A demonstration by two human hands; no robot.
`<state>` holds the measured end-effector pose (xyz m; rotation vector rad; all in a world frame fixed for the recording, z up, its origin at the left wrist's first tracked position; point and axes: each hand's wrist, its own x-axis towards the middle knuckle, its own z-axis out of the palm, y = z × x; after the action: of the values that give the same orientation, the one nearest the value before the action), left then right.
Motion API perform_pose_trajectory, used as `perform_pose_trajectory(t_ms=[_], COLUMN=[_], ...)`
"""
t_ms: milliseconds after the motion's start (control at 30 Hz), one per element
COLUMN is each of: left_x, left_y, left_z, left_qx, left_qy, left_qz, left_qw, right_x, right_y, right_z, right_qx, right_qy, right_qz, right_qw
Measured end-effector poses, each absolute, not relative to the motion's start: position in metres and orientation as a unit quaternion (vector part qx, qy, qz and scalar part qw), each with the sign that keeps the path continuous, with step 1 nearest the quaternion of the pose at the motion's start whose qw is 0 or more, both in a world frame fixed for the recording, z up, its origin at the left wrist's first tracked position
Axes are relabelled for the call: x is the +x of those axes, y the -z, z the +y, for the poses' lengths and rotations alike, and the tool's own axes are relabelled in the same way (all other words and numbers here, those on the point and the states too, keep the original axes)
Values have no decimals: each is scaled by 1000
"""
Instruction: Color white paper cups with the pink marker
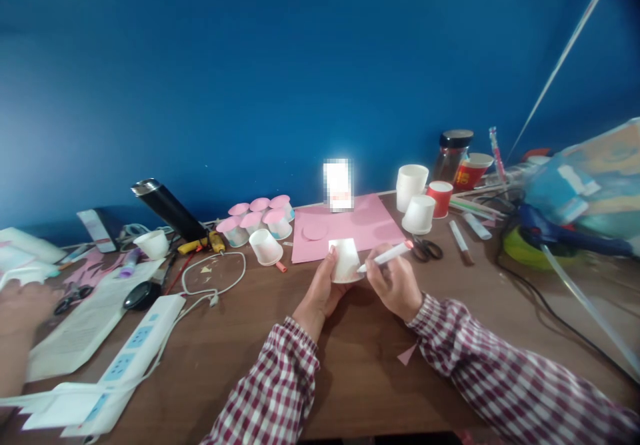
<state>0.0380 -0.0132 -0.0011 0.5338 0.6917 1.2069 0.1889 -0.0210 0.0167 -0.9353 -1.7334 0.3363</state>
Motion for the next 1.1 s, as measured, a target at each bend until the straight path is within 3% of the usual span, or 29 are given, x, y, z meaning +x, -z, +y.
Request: perform_pose_trajectory(t_ms=[500,1100], left_x=[37,40], left_y=[-1,6], left_z=[-12,-12], left_qx=[229,280], left_qy=[-573,-569], left_qz=[334,333], left_qw=[712,698], right_x=[189,189], right_y=[-16,-14], right_z=[-19,-20], right_qx=[-404,-400], right_qy=[-153,-150], right_qz=[-748,-733], right_qw=[503,530])
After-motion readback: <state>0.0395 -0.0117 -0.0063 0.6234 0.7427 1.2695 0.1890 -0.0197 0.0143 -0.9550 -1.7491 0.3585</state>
